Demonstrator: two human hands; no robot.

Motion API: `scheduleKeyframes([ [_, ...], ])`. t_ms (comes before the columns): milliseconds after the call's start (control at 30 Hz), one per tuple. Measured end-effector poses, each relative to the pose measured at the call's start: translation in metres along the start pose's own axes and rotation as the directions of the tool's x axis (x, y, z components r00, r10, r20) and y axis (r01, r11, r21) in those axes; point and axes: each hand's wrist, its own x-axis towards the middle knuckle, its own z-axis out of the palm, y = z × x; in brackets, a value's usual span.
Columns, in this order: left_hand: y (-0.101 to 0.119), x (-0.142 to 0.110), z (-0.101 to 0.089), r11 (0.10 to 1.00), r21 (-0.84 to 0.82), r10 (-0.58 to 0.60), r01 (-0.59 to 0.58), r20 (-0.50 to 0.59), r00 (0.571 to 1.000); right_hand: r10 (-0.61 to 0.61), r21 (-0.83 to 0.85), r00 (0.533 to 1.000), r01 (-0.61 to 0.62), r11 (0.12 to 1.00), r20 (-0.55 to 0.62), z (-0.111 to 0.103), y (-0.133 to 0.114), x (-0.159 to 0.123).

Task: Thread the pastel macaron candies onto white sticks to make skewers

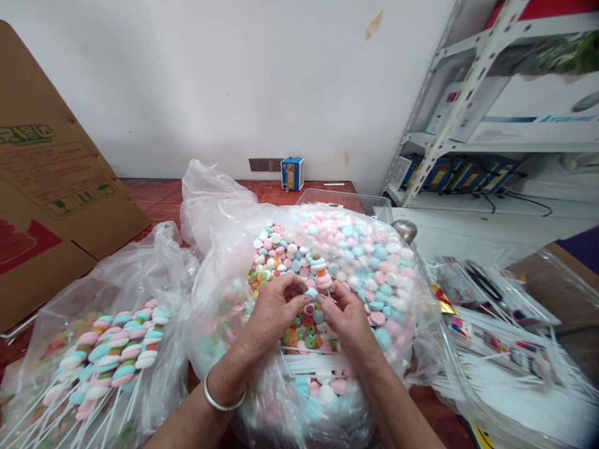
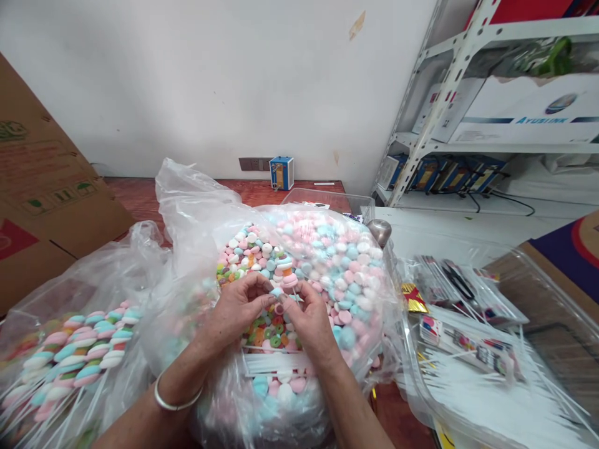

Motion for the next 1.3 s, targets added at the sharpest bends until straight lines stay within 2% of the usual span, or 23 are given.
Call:
scheduleKeyframes([
  [167,-0.004,-0.003,0.0,0.995,-0.088,-0.048,0.049,0.02,0.999,0.017,0.045,0.999,-0.015,0.999,-0.035,0.001,-0.003,-0.002],
  [333,-0.011,-0.006,-0.001,0.96,-0.233,-0.111,0.153,0.184,0.977,0.05,0.051,0.999,-0.049,0.997,-0.005,-0.003,-0.007,-0.007],
  [400,-0.012,-0.006,-0.001,0.948,-0.281,-0.117,0.147,0.121,0.986,0.064,-0.029,0.998,-0.064,0.998,-0.024,-0.008,-0.012,-0.016],
  [500,-0.014,-0.004,-0.002,0.94,-0.314,-0.16,0.136,-0.052,0.986,0.1,-0.259,0.992,-0.115,0.959,-0.071,-0.015,-0.023,-0.042],
  [567,-0.015,-0.002,-0.004,0.94,-0.315,-0.178,0.133,-0.118,0.977,0.181,-0.3,0.983,-0.185,0.936,-0.043,-0.018,-0.029,-0.062],
  [700,-0.015,-0.001,-0.004,0.928,-0.347,-0.188,0.135,-0.125,0.974,0.308,-0.213,0.951,-0.294,0.932,0.034,-0.016,-0.036,-0.087],
  [833,-0.013,-0.002,0.001,0.933,-0.337,-0.18,0.129,-0.126,0.976,0.358,-0.139,0.93,-0.345,0.928,0.083,-0.011,-0.037,-0.089],
  [1100,-0.006,-0.005,0.003,0.957,-0.264,-0.149,0.123,-0.081,0.985,0.421,-0.028,0.901,-0.42,0.907,0.108,-0.009,-0.036,-0.088],
  [1300,-0.009,-0.008,0.006,0.948,-0.298,-0.133,0.113,-0.047,0.99,0.455,0.078,0.889,-0.458,0.886,0.052,0.004,-0.03,-0.094],
])
